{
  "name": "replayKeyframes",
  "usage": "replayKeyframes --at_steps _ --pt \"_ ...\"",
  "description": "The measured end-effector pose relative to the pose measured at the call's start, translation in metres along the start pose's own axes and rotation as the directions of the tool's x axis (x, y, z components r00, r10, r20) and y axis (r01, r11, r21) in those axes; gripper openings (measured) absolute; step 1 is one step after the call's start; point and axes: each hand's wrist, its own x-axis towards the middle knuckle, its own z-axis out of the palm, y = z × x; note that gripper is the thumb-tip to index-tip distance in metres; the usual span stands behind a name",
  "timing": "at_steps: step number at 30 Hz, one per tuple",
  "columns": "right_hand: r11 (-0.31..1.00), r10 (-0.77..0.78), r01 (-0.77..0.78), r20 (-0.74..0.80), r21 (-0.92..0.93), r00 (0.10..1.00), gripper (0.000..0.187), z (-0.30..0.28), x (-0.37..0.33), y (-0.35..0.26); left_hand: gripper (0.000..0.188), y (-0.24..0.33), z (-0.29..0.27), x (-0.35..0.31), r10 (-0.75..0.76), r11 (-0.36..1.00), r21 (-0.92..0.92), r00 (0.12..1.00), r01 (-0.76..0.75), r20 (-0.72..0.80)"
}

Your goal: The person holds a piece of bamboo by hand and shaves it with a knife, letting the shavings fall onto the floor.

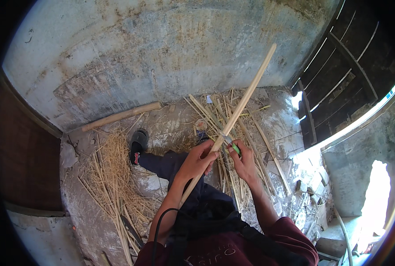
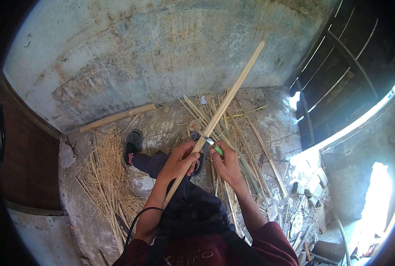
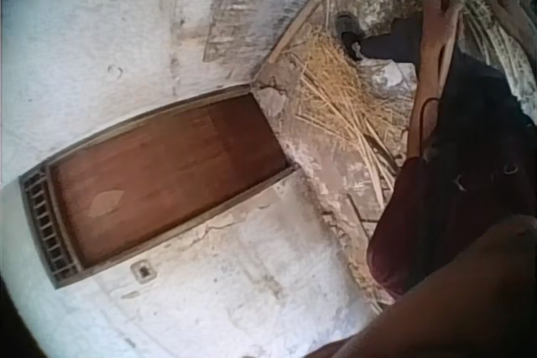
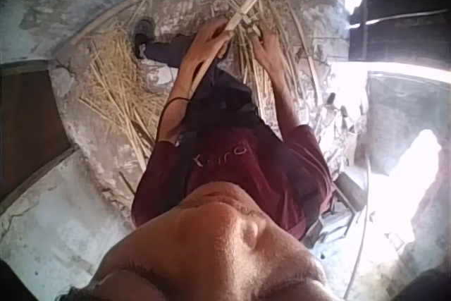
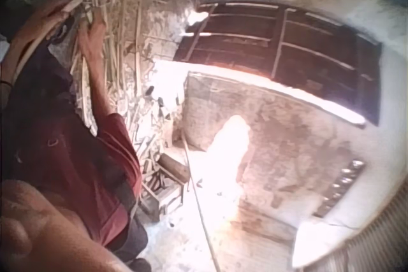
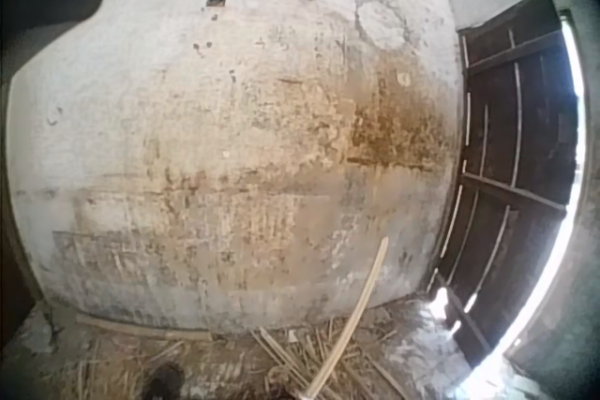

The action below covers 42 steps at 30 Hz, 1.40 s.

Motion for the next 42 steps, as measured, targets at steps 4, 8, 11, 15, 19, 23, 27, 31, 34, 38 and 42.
replayKeyframes --at_steps 4,8,11,15,19,23,27,31,34,38,42 --pt "1.0 0.02 -0.02 -0.018 0.013 1.0 0.021 0.001 -0.001 0.006 0.024 0.014 0.006 -0.001 -0.104 0.992 -0.064 0.992 0.109 0.072" --pt "0.998 -0.022 0.023 -0.021 0.062 1.0 0.025 -0.003 -0.003 0.006 0.034 0.011 0.007 0.0 -0.14 0.99 0.012 0.982 0.139 0.13" --pt "0.999 0.027 -0.027 -0.006 0.045 1.0 0.029 -0.007 -0.005 0.004 0.035 0.005 0.009 -0.003 0.011 0.999 0.035 0.994 -0.015 0.11" --pt "0.998 -0.032 0.034 -0.048 0.05 0.998 0.029 -0.012 -0.008 0.009 0.036 -0.003 -0.001 -0.004 -0.107 0.989 -0.09 0.987 0.118 0.117" --pt "1.0 -0.011 0.011 -0.046 0.008 0.999 0.023 -0.017 -0.011 0.007 0.035 0.031 0.007 -0.013 -0.094 0.995 0.038 0.993 0.091 0.074" --pt "0.997 0.044 -0.042 0.028 -0.058 0.999 0.021 -0.016 -0.011 -0.016 0.033 0.008 0.004 -0.009 0.095 0.965 0.246 0.995 -0.087 -0.023" --pt "0.991 -0.038 0.051 0.104 -0.127 0.994 0.021 -0.01 -0.011 -0.01 0.03 -0.017 0.005 0.0 0.095 0.948 0.312 0.993 -0.069 -0.067" --pt "0.967 -0.129 0.156 0.138 -0.204 0.982 0.023 -0.002 -0.009 0.0 0.032 -0.012 0.014 0.001 0.158 0.921 0.369 0.985 -0.123 -0.067" --pt "0.963 -0.147 0.178 0.158 -0.203 0.976 0.024 0.002 -0.008 0.003 0.032 -0.015 0.009 0.001 0.091 0.942 0.33 0.994 -0.064 -0.067" --pt "0.956 -0.144 0.184 0.18 -0.23 0.973 0.024 0.003 -0.008 0.0 0.032 -0.029 0.006 0.004 0.2 0.923 0.355 0.973 -0.146 -0.119" --pt "0.955 -0.142 0.178 0.163 -0.235 0.976 0.023 0.001 -0.009 -0.001 0.029 -0.02 0.016 0.001 0.245 0.91 0.383 0.952 -0.159 -0.186"
